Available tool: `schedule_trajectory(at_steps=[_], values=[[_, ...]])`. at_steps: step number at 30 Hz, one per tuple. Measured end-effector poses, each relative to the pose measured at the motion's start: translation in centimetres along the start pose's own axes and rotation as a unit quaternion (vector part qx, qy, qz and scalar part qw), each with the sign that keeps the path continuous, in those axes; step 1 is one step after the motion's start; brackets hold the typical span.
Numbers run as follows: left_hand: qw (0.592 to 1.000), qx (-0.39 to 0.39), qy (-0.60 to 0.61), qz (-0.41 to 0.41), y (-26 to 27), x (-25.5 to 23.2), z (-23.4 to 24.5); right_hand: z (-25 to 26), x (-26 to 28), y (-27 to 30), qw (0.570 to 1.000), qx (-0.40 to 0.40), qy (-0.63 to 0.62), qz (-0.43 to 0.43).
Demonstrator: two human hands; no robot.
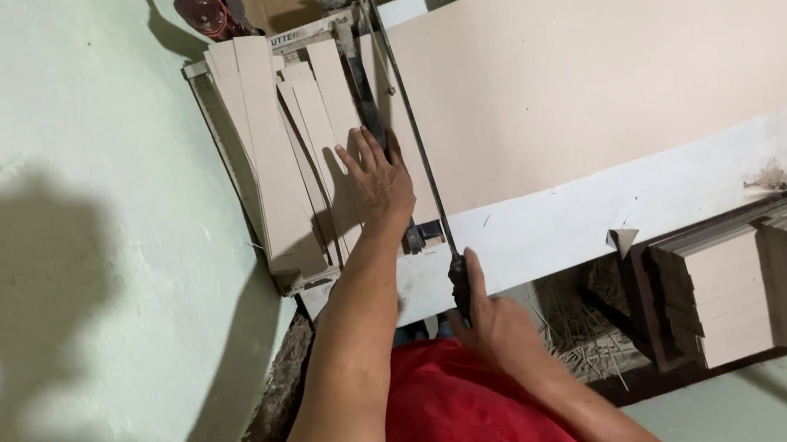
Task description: The person uses a manual paper cutter to trim large sheets of light-colored paper. They repeatedly place a sheet on the cutter, align it against the guide, and pull down the lever to cut the paper. The cut sheets are stacked on the left side of the machine.
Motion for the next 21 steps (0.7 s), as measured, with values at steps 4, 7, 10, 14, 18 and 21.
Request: schedule_trajectory(at_steps=[4,7,10,14,18,21], values=[[1.000,0.011,0.021,-0.006,0.3,0.2,0.8,-9.5,-7.2,-5.9,0.995,-0.055,0.077,0.027],[0.999,0.016,0.027,-0.005,0.3,0.1,0.2,-10.7,-8.9,-6.6,0.993,-0.103,0.039,0.052],[1.000,0.005,0.008,-0.012,1.4,0.8,2.0,-3.6,-4.5,-2.3,0.995,-0.055,-0.088,0.006],[0.966,0.002,0.234,-0.109,2.2,0.0,1.7,6.2,0.4,3.5,0.962,-0.029,-0.272,0.004],[0.965,-0.040,0.170,-0.194,3.4,0.3,0.1,2.2,-7.5,-2.4,0.893,0.004,-0.450,0.013],[0.949,-0.081,0.071,-0.297,5.0,0.7,-1.3,0.8,-16.1,-8.4,0.767,-0.234,-0.588,-0.108]])
Point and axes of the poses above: each hand's wrist, its own y-axis away from the middle knuckle, its own z-axis out of the back of the hand, x = y × z, the point moved 5 cm from there along -y, towards the middle knuckle, and after that the axes turned 8 degrees about z, right-handed, at the moved point
